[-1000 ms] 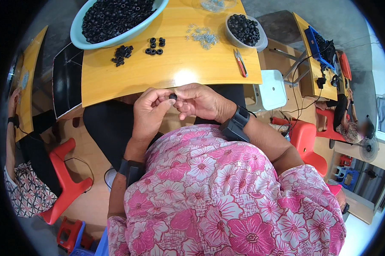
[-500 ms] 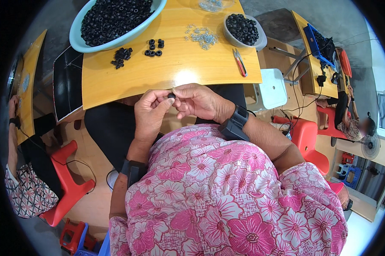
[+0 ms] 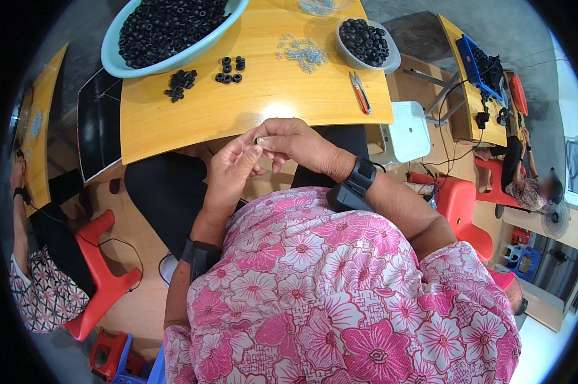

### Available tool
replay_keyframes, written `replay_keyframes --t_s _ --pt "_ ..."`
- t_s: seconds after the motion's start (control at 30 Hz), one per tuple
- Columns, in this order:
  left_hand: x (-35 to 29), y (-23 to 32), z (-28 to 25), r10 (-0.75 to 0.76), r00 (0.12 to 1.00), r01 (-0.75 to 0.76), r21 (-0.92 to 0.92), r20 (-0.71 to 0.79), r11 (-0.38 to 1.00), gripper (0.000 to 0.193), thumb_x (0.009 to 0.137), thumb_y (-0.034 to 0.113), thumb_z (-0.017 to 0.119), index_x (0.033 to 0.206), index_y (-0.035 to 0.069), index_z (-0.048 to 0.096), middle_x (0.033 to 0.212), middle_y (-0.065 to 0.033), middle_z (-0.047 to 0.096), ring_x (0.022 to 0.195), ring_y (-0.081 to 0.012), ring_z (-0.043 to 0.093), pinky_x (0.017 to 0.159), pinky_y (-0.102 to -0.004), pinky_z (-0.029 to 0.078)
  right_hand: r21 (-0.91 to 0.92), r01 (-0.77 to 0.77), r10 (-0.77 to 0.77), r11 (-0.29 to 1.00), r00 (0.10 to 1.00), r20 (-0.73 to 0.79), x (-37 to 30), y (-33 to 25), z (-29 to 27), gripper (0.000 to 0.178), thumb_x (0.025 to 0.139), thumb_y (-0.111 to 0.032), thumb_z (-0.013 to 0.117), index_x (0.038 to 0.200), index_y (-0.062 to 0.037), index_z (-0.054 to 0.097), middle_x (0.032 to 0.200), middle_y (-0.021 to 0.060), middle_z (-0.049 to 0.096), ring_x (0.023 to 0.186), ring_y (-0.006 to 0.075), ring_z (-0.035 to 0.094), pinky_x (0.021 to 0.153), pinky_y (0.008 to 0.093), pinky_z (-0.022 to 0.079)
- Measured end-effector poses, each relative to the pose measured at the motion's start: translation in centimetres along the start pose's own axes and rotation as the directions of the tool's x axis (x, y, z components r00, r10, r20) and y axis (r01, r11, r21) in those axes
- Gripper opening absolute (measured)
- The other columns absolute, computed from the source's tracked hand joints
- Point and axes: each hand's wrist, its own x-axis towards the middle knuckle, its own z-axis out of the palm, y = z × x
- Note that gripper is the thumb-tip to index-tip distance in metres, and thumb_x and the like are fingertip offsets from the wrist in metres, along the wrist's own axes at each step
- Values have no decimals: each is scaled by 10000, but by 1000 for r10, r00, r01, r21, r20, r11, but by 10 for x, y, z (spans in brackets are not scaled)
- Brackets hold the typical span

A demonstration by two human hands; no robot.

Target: The person is assembling small black plastic components by inserting tiny metal parts into them.

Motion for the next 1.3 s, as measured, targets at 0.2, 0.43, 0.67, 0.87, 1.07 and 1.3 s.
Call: replay_keyframes --t_s 0.2,0.43,0.67,0.87,1.07,1.3 --pt "0 2 3 -17 1000 17 10 16 1000 439 946 178 585 1329 -15 489 883 31 574 725 -24 506 670 -177 460 -416 157 -180 896 983 -17 -8 -6 9 182 934 -109 518 1069 1 572 839 33 608 705 71 573 633 226 515" --pt "-3 3 2 46 998 -47 22 50 999 420 943 170 590 1314 -8 508 945 9 606 747 -39 534 703 -189 468 -446 229 -249 865 968 13 -12 -12 14 152 918 -98 530 1023 6 562 803 44 593 687 88 565 632 238 499" --pt "-3 3 1 101 993 -105 55 68 993 420 950 160 573 1320 -21 494 1008 -25 622 773 -60 555 730 -201 476 -451 209 -244 868 970 -20 -12 -12 16 155 908 -70 542 1039 10 563 785 38 577 709 80 543 650 239 479" --pt "-4 -2 2 147 988 -149 44 50 988 415 956 170 562 1307 -42 497 1030 -55 623 795 -83 570 752 -217 481 -475 256 -303 842 953 -25 -7 -5 16 151 896 -51 546 1033 7 565 799 37 579 745 82 539 694 246 472" --pt "-3 4 1 196 977 -201 58 82 978 406 955 158 556 1296 -56 502 1013 -50 606 801 -86 565 757 -218 477 -654 281 -361 703 932 13 -7 -12 16 185 847 -35 567 1028 4 562 783 94 583 713 158 568 686 284 474" --pt "-5 8 6 201 979 -202 151 27 968 353 939 94 547 1256 -61 535 938 -34 600 798 -69 556 737 -209 476 -665 332 -421 669 907 29 -5 -10 16 157 844 -32 567 997 5 571 758 115 583 700 194 591 668 301 483"
